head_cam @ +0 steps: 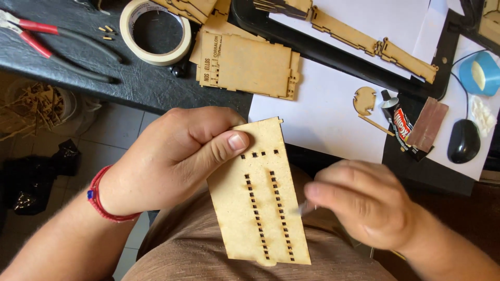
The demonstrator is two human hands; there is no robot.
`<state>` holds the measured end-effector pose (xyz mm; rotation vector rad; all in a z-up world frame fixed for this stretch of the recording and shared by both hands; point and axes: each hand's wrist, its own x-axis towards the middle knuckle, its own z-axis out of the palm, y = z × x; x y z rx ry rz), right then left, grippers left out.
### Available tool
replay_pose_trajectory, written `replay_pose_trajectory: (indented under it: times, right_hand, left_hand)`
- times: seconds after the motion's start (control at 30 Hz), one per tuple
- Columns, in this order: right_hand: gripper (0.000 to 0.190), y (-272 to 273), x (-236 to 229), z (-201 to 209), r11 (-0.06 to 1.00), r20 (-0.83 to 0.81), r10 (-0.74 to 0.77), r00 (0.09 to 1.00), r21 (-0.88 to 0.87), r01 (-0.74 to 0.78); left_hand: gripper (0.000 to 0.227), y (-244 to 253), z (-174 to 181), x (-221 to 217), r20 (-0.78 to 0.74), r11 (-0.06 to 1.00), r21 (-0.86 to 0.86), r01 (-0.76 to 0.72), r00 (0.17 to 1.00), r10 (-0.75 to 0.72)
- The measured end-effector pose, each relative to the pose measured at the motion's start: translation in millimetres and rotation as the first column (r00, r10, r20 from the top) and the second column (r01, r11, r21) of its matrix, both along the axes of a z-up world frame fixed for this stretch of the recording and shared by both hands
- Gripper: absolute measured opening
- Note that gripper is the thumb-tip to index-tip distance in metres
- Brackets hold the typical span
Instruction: The person assembles a wooden model by popping out laser-cut pieces from a sheet and using a utility knife to clean up the edges and remove small tabs. They handle various wooden parts, including long strips and rectangular sheets, and place them on the desk.
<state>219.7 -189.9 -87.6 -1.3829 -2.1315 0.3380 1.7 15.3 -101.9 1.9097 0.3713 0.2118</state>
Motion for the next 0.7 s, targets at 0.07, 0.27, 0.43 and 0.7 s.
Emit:
replay_pose_trajectory:
  times: [0.07, 0.27, 0.43, 0.7]
  right_hand:
    - [0.032, -3.8, -1.8, -0.9, 0.997, -0.04, 0.082, 0.996, 0.008, -0.082]
    - [0.031, -19.8, 11.8, -17.2, 1.0, -0.177, 0.004, 0.984, 0.017, -0.001]
    - [0.099, 9.2, -10.0, -14.4, 0.988, -0.147, -0.084, 0.986, -0.138, 0.064]
    - [0.054, 14.6, -21.7, 1.2, 0.988, 0.154, -0.08, 0.985, 0.144, 0.058]
  left_hand:
    - [0.038, 0.1, -2.6, -2.0, 0.035, 1.0, -0.01, -0.019, 0.999, 0.02]
    - [0.04, 0.9, -7.0, -1.8, -0.009, 0.998, -0.045, -0.034, 0.999, 0.033]
    - [0.037, -1.9, -9.7, 3.1, 0.011, 0.992, -0.105, -0.071, 0.997, 0.072]
    - [0.038, -0.9, -7.4, 1.5, 0.015, 0.996, -0.043, -0.082, 0.996, 0.083]
